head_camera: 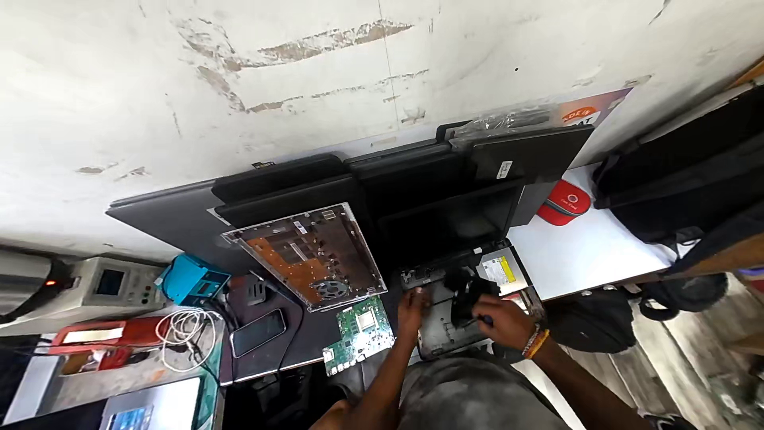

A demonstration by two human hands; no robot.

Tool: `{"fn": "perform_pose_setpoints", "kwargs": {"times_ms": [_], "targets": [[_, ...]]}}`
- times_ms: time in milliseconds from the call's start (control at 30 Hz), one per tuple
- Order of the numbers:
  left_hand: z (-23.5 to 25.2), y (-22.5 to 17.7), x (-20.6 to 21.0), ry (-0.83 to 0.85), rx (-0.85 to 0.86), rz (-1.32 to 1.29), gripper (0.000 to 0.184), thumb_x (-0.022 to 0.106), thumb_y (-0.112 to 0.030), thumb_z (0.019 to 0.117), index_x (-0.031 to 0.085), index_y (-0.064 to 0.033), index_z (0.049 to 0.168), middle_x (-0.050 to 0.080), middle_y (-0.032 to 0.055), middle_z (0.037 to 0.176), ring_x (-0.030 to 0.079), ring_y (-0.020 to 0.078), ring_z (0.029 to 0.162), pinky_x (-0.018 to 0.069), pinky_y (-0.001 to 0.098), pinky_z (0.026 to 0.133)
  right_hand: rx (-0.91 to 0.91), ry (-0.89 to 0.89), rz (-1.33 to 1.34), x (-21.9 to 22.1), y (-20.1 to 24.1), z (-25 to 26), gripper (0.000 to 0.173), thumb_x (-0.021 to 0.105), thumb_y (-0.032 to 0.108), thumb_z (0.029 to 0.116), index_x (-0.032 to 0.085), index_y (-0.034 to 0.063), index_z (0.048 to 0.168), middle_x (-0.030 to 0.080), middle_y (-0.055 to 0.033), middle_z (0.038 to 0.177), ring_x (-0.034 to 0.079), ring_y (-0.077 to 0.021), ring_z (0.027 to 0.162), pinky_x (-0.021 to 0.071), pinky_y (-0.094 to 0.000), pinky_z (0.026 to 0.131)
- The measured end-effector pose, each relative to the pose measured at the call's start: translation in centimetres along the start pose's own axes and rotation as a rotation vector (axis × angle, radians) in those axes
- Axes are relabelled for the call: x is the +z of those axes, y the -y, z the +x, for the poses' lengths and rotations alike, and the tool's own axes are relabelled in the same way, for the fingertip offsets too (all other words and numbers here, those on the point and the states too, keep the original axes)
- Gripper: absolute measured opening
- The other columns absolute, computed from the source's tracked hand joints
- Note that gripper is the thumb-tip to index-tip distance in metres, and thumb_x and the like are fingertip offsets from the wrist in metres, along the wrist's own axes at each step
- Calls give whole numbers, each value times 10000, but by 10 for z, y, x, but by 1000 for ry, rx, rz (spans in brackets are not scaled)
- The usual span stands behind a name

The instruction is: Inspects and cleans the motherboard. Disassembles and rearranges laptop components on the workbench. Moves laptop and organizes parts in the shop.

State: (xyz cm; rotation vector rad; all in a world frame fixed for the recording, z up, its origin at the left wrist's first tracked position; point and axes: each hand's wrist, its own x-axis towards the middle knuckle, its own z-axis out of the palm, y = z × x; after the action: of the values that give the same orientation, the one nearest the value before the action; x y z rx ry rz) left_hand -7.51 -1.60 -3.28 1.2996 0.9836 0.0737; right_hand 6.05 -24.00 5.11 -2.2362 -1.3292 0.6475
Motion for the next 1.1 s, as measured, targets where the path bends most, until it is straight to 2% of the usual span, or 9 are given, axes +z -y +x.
{"fn": "perform_pose_setpoints", "kwargs": {"times_ms": [33, 100, 200, 267, 533, 667, 867, 933, 1100], "targets": [[-4, -3, 3, 49, -81, -193, 521, 345, -413, 1123, 506, -26, 1433, 682, 196, 1235, 702, 300, 1053, 590, 468, 870, -91, 80, -73, 8, -2, 1, 167, 641, 211, 931, 760, 143, 1027, 714, -81, 1087, 712, -268, 925, 599, -504, 774], [-8, -5, 7, 106, -134, -324, 556, 356, -474, 1103, 451, -112, 1514, 643, 173, 1338, 635, 300, 1187, 527, 503, 980, -233, 231, -160, 22, -11, 2, 184, 630, 163, 950, 760, 119, 1073, 708, -119, 1146, 710, -325, 979, 596, -533, 791], [-4, 1, 11, 93, -14, -33, 565, 708, -173, 963, 482, -31, 1462, 726, 178, 1138, 705, 260, 1028, 558, 460, 937, -283, 418, -244, 26, -27, 7, 237, 602, 56, 957, 743, 88, 1145, 678, -145, 1244, 656, -381, 1113, 555, -557, 918], [-1, 8, 14, 59, 36, 207, 503, 769, -114, 897, 581, -16, 1353, 755, 140, 1037, 735, 220, 934, 588, 433, 894, -214, 413, -298, 23, -37, 12, 281, 565, 15, 958, 747, 100, 1155, 672, -125, 1277, 647, -364, 1146, 548, -535, 951], [3, 19, 34, 23, 44, 601, 329, 591, -134, 992, 639, -68, 1311, 734, 98, 1143, 714, 228, 1042, 568, 448, 960, 133, 368, -355, 4, -71, 27, 353, 553, 8, 957, 745, 166, 1207, 569, -67, 1474, 629, -342, 1207, 557, -532, 946], [-3, 34, 40, -6, 87, 620, 357, 620, -107, 946, 657, -48, 1295, 699, 132, 1204, 689, 240, 1084, 556, 429, 989, 274, 403, -262, 7, -58, 25, 521, 668, 38, 857, 670, 199, 1352, 481, -136, 1533, 656, -392, 1138, 578, -599, 864], [-6, 31, 38, -177, 106, 498, 309, 640, -81, 943, 669, 5, 1239, 690, 181, 1173, 692, 260, 1056, 566, 420, 970, 379, 397, -91, 28, -9, 43, 672, 610, 423, 963, 397, 301, 1588, 610, -177, 1411, 639, -404, 1206, 510, -627, 979], [-6, 30, 33, -218, 111, 504, 302, 651, -122, 955, 682, 5, 1228, 684, 188, 1204, 694, 256, 1084, 570, 406, 986, 395, 441, -101, 38, -4, 58, 746, 633, 392, 949, 311, 344, 1620, 623, -189, 1384, 644, -420, 1186, 512, -639, 965], [14, 5, 11, -444, 132, 621, 321, 611, -179, 999, 682, -28, 1273, 610, 221, 1345, 588, 349, 1268, 483, 487, 1095, 388, 451, -198, 59, -20, 70, 755, 669, 252, 917, 360, 270, 1606, 536, -200, 1484, 591, -439, 1263, 513, -634, 979]]}}
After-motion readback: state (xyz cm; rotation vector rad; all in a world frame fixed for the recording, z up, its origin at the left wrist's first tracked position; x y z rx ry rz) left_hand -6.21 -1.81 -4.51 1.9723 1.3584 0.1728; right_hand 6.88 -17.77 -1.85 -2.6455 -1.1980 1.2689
